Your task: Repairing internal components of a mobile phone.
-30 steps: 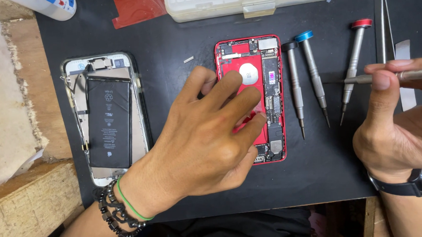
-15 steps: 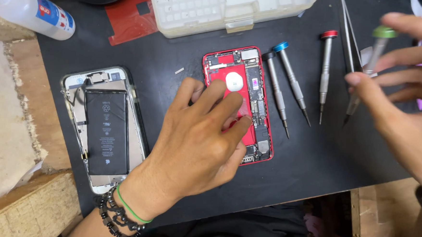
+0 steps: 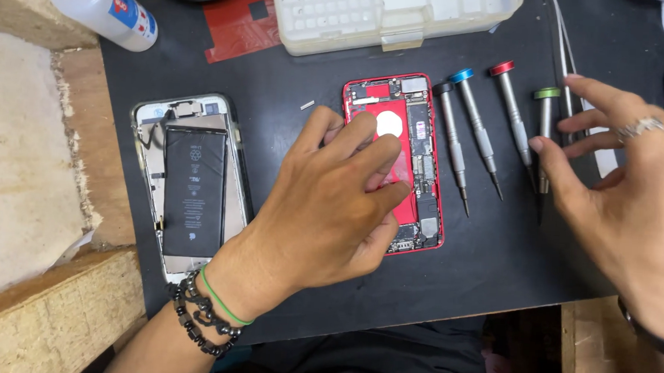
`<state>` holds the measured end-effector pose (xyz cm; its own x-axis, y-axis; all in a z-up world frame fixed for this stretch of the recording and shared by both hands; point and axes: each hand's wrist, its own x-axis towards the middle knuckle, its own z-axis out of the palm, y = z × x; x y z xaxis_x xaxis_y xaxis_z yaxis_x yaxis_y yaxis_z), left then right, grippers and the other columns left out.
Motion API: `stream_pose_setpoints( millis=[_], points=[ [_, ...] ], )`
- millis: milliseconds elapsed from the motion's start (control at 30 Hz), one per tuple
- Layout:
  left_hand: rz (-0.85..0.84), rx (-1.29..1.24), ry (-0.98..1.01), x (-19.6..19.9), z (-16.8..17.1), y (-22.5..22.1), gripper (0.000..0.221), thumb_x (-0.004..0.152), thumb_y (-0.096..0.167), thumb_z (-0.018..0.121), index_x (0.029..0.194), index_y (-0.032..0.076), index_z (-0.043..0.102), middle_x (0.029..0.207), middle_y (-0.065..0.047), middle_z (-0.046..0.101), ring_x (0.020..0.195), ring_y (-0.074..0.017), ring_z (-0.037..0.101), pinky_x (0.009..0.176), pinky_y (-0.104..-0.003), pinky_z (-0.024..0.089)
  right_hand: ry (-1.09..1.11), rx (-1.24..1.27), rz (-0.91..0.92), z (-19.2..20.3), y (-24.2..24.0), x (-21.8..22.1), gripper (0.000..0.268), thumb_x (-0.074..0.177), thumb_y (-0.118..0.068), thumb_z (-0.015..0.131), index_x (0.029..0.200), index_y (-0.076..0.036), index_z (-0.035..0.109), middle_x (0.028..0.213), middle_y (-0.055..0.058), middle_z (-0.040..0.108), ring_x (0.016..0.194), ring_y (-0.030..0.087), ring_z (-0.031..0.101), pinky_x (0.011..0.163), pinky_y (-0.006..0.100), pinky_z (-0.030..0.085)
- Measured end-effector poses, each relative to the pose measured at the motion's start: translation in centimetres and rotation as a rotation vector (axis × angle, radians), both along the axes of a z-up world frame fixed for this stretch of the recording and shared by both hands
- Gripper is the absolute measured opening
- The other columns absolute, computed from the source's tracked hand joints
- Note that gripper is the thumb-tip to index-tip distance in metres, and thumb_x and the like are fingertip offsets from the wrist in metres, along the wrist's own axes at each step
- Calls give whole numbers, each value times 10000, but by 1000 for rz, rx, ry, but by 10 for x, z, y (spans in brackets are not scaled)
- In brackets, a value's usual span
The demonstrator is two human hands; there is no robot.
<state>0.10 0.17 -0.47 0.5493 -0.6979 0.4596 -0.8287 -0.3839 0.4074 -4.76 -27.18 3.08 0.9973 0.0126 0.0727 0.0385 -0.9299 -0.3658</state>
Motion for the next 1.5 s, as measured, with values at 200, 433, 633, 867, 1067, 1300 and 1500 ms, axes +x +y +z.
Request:
stream_pose_setpoints(
  millis=[200, 433, 633, 867, 1067, 1300, 1500],
  points=[
    [-8, 2, -6, 0, 0, 0, 215, 728, 114, 722, 659, 63, 525, 831, -72, 440, 873, -330, 455, 705, -451, 300, -319, -118, 499, 9, 38, -10, 105, 1051, 8, 849, 1140, 55, 817, 1118, 207, 773, 869, 294, 720, 746, 412, 555],
    [-7, 3, -4, 1, 1, 1, 186, 779, 125, 721, 700, 40, 576, 887, -101, 499, 933, -349, 494, 737, -460, 318, -411, -115, 632, -15, 43, 1, 100, 1051, -53, 776, 1147, -69, 754, 1141, 186, 750, 1003, 366, 781, 744, 410, 547],
    [-12, -24, -4, 1, 0, 2, 199, 785, 90, 760, 696, 27, 593, 928, -113, 539, 952, -345, 505, 756, -462, 340, -419, -139, 652, -22, 41, 5, 230, 1045, 55, 701, 1156, -136, 762, 1178, 194, 743, 1049, 386, 779, 857, 470, 550],
    [-3, -39, -8, 0, -2, 2, 191, 814, 92, 789, 739, 15, 631, 945, -116, 544, 981, -350, 511, 778, -470, 357, -441, -267, 694, -26, 36, 5, 318, 1034, 86, 663, 1173, -173, 783, 1191, 157, 768, 1075, 354, 795, 853, 441, 533],
    [10, -43, -17, 0, -3, 2, 171, 807, 112, 775, 760, 14, 643, 948, -114, 555, 986, -356, 518, 773, -475, 355, -428, -258, 693, -26, 35, 2, 303, 1034, 93, 661, 1170, -152, 775, 1173, 139, 777, 1070, 355, 795, 862, 441, 526],
    [-1, -53, -10, 0, -3, 1, 146, 789, 124, 747, 785, -5, 680, 935, -125, 552, 979, -372, 524, 781, -492, 371, -463, -325, 733, -27, 34, 7, 362, 1030, 108, 644, 1226, -155, 796, 1180, 119, 771, 1054, 331, 788, 846, 432, 557],
    [9, -59, -15, -1, -4, 1, 133, 803, 93, 728, 759, -16, 667, 960, -135, 579, 981, -375, 527, 777, -496, 376, -466, -353, 798, -25, 30, 11, 343, 1021, 142, 667, 1205, -113, 803, 1174, 143, 797, 1054, 344, 783, 836, 443, 572]
  ],
)
